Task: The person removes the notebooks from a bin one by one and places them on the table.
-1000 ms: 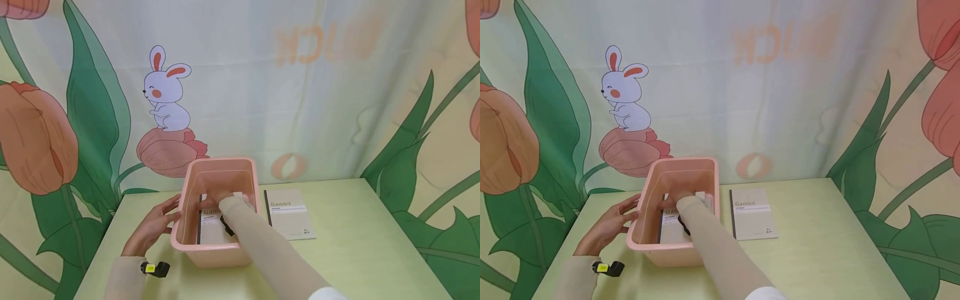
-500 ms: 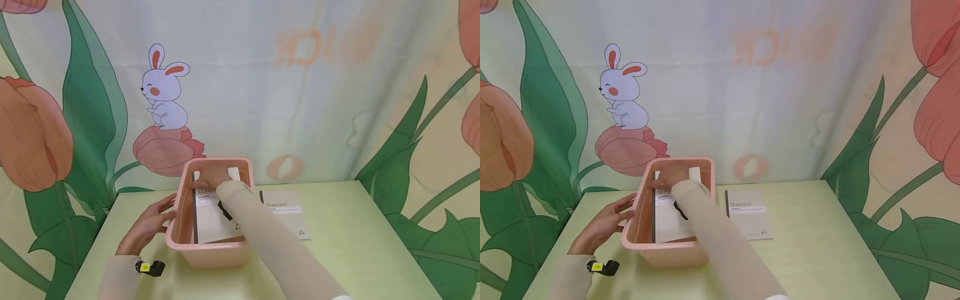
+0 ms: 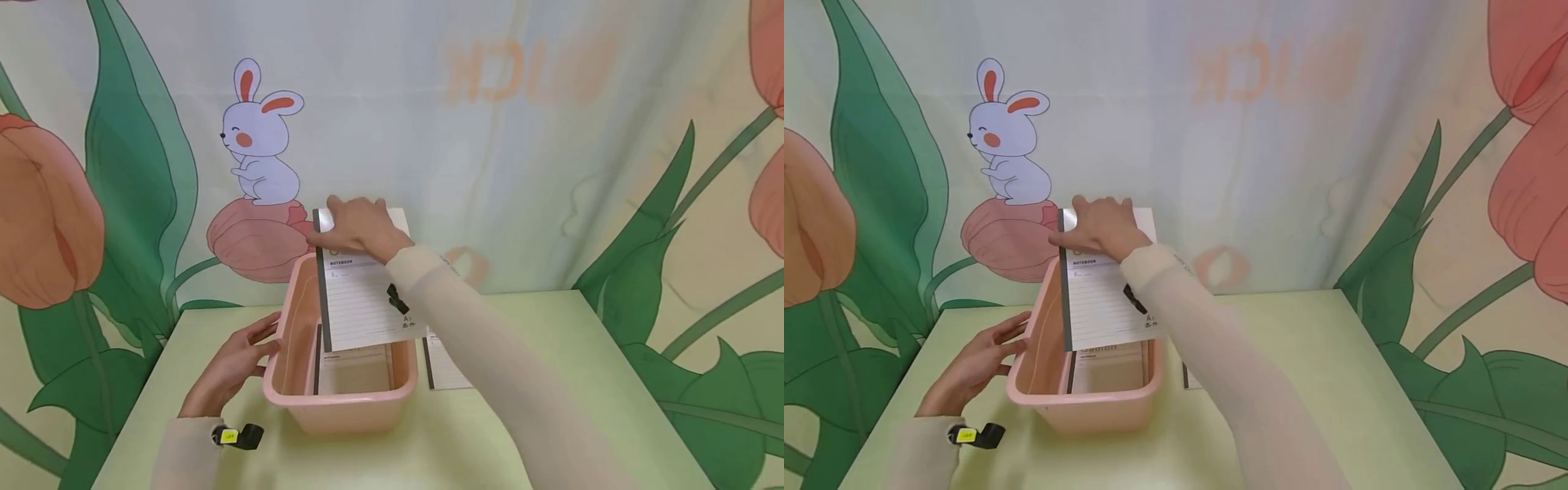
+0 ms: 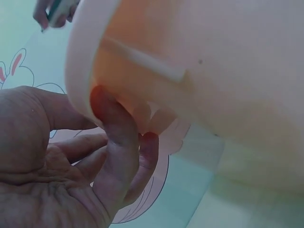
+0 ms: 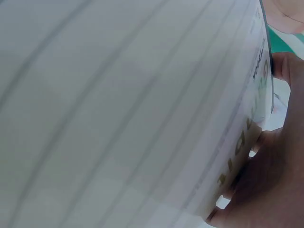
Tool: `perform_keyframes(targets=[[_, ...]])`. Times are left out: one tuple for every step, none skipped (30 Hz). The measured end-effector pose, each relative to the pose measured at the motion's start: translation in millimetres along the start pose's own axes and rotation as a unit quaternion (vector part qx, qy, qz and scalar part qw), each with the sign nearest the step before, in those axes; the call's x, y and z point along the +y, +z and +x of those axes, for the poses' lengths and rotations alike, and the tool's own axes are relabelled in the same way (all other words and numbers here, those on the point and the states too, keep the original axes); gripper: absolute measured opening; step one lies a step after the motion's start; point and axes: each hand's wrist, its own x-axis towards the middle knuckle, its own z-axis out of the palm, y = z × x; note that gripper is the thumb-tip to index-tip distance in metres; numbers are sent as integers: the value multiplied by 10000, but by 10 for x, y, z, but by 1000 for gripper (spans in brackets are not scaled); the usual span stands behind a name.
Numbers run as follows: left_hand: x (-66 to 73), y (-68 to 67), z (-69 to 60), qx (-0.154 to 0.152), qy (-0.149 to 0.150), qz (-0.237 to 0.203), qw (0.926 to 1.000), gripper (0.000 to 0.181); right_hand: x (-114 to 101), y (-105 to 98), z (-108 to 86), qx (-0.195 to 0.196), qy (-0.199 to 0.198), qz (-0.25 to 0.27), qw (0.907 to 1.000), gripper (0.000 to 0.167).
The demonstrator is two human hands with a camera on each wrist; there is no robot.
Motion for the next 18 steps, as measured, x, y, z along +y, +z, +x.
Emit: perform_keyframes(targets=[[7,1,-11,20,1,-35,10000,67,22,-77,-19,109,-57,-50,9999,63],[11,4,-20,40,2,-67,10000,67,55,-142,-41,209,-110,-103,9997,60],[14,11,-27,60,-12,-110,9999,66,94,-200,-66,297,-151,-167,9993,59],[17,17,-29,74,-14,-149,9999,66,145,-251,-92,368,-171,-219,9989,57],[20,25,-30,98,-26,-178,9998,66,204,-293,-122,448,-194,-261,9985,54],[22,33,-28,125,-39,-203,9997,65,271,-329,-156,524,-209,-289,9980,52],[23,41,-27,155,-48,-227,9996,65,347,-353,-187,594,-219,-302,9975,49],[23,46,-24,190,-56,-233,9995,65,429,-370,-223,648,-218,-325,9971,46],[24,51,-21,220,-72,-247,9994,65,517,-380,-260,683,-205,-366,9968,46],[22,53,-18,242,-79,-249,9994,65,613,-379,-300,731,-197,-392,9964,45],[22,55,-15,265,-96,-251,9993,65,713,-372,-343,757,-183,-427,9960,44],[22,54,-13,275,-107,-250,9993,64,817,-359,-385,765,-149,-458,9959,45],[20,51,-11,275,-122,-246,9992,64,926,-336,-427,775,-117,-511,9956,45],[18,46,-10,268,-119,-239,9993,64,1034,-310,-471,779,-69,-553,9954,46],[17,40,-11,255,-120,-233,9993,64,1140,-280,-516,786,-18,-586,9952,46],[16,34,-14,241,-101,-215,9994,64,1246,-245,-557,799,39,-611,9949,46],[14,27,-17,235,-84,-201,9995,64,1349,-206,-596,802,104,-648,9946,45],[13,19,-22,227,-62,-184,9996,64,1449,-161,-631,834,153,-684,9940,45]])
